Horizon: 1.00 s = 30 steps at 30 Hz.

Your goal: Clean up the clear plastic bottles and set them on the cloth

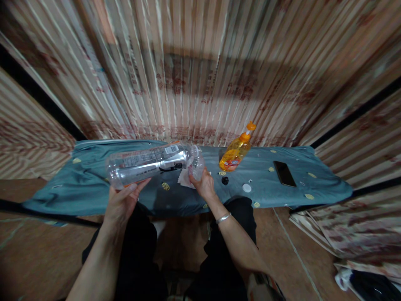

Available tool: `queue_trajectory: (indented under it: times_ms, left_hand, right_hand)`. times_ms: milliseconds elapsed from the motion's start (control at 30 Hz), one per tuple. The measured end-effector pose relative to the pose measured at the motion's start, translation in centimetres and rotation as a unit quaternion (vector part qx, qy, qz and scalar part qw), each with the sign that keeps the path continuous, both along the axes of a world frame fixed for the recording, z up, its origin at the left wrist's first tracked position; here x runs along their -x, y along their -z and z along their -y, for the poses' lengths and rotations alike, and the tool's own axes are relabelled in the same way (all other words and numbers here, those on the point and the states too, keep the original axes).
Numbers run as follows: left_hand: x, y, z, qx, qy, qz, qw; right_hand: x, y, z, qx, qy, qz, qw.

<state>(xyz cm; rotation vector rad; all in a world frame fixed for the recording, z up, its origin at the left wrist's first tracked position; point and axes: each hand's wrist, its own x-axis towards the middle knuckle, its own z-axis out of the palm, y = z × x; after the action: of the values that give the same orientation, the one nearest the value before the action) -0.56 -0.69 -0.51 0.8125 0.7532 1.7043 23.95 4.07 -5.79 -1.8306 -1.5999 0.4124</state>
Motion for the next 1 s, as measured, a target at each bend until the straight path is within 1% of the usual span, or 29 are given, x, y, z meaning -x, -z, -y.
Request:
queue_trajectory:
  times_ms: [167,267,433,667,767,900,1000]
  left_hand:
    - [-0.1,-0.1,0.0,0.006,-0.007,0.006,1.0]
    - [-0.1,0.0,0.0,0.005,-0.002,0.004,1.0]
    - [-0.2,-0.3,0.0,0.014,-0.016,0.014,1.0]
    - [-0.1,-0.3,0.0,0.01,-0.006,0.021,1.0]
    - [-0.1,-0.2,0.0,0.007,-0.001,0.013,1.0]
    - [-0.2,-0.5,0.1,0.012,-0.016,0.017,1.0]
    - [-0.3,-0.7,0.1,0.02,-0.016,0.02,0.999]
  right_hand:
    - [0.0,0.0,0.0,0.005,-0.001,-0.002,1.0]
    - [0.0,0.2,-0.1,-0.002,0.003,0.002,1.0]
    - [-0.2,0.6,-0.2,-0.011,-0.004,-0.001,1.0]
    - [-0.3,0.9,-0.3,-0.011,-0.009,-0.014,1.0]
    - [-0.3,1.1,-0.4,-0.026,-0.01,-0.018,0.999]
    - [-0.3,1.6,-0.6,-0.049,-0.002,-0.013,0.999]
    - [-0.3,1.9,-0.7,-0.055,-0.001,-0.002,0.998]
